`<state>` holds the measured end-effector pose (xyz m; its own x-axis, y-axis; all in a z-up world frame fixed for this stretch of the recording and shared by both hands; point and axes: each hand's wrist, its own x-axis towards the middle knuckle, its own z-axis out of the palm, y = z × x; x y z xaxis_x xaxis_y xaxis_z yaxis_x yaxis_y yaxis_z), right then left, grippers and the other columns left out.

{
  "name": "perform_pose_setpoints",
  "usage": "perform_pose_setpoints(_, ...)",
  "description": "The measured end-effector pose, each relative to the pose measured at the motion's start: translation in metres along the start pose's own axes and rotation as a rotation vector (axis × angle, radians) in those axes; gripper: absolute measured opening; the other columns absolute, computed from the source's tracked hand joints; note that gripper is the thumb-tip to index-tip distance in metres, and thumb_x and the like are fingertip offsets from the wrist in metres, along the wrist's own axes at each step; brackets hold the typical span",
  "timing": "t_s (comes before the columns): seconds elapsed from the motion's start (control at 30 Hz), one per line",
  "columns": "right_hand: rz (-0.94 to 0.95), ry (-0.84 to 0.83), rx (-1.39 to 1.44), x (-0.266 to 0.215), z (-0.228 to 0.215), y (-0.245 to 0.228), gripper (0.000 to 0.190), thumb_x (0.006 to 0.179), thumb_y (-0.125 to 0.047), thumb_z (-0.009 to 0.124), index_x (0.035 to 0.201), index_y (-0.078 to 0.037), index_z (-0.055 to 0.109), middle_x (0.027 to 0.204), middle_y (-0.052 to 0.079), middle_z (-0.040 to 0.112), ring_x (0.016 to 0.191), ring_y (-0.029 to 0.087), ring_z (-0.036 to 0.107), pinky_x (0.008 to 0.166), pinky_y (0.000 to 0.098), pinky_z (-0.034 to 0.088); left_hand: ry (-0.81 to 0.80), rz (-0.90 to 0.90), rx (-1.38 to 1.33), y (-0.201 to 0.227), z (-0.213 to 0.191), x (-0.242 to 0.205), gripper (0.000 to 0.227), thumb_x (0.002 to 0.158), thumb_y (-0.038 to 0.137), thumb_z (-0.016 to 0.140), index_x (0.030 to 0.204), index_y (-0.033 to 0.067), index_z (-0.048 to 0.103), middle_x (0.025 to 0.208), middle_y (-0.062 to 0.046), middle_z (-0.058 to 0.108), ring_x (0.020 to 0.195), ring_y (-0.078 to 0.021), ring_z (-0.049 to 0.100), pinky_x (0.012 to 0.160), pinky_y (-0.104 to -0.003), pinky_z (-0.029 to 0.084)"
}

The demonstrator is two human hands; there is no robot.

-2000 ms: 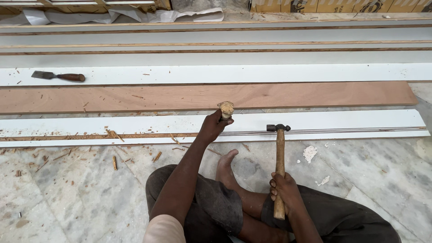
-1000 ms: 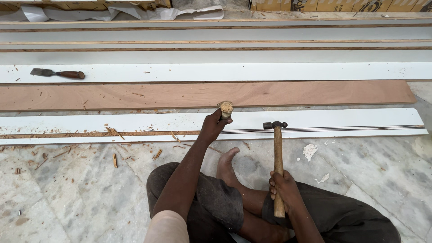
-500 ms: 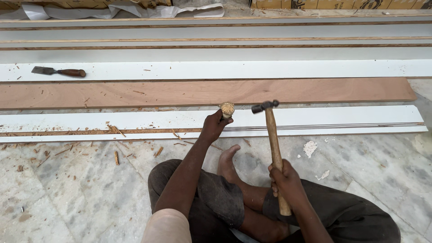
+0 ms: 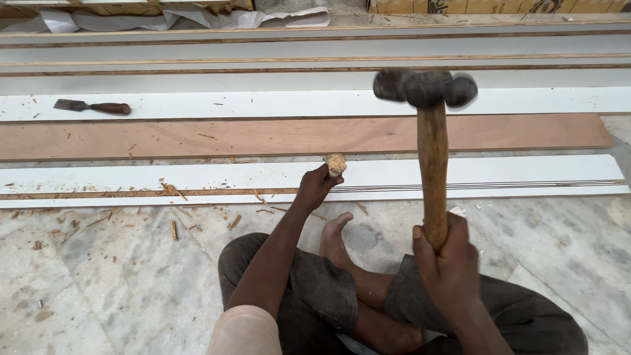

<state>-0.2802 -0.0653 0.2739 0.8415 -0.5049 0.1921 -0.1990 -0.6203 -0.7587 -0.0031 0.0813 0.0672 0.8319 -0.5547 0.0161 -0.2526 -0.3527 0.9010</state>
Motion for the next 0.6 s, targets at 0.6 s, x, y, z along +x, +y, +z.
perform_pose_setpoints(0.6, 0.368, -0.398, -0.074, 0.004, 0.055, 0.055, 0.021, 0.099, -0.022, 0.062, 0.105, -0.003, 0.054, 0.062, 0.013, 0.066, 0.049, 0.022, 0.063, 0.048, 0.0402, 0.047, -0.062, 0.106, 0.174, 0.007, 0.003, 0.016, 0.037, 0.086, 0.034, 0.079, 0.111, 0.0087, 0.070, 0.082, -0.015, 0.074, 0.077, -0.0331, 0.071, 0.069, -0.045, 0.052)
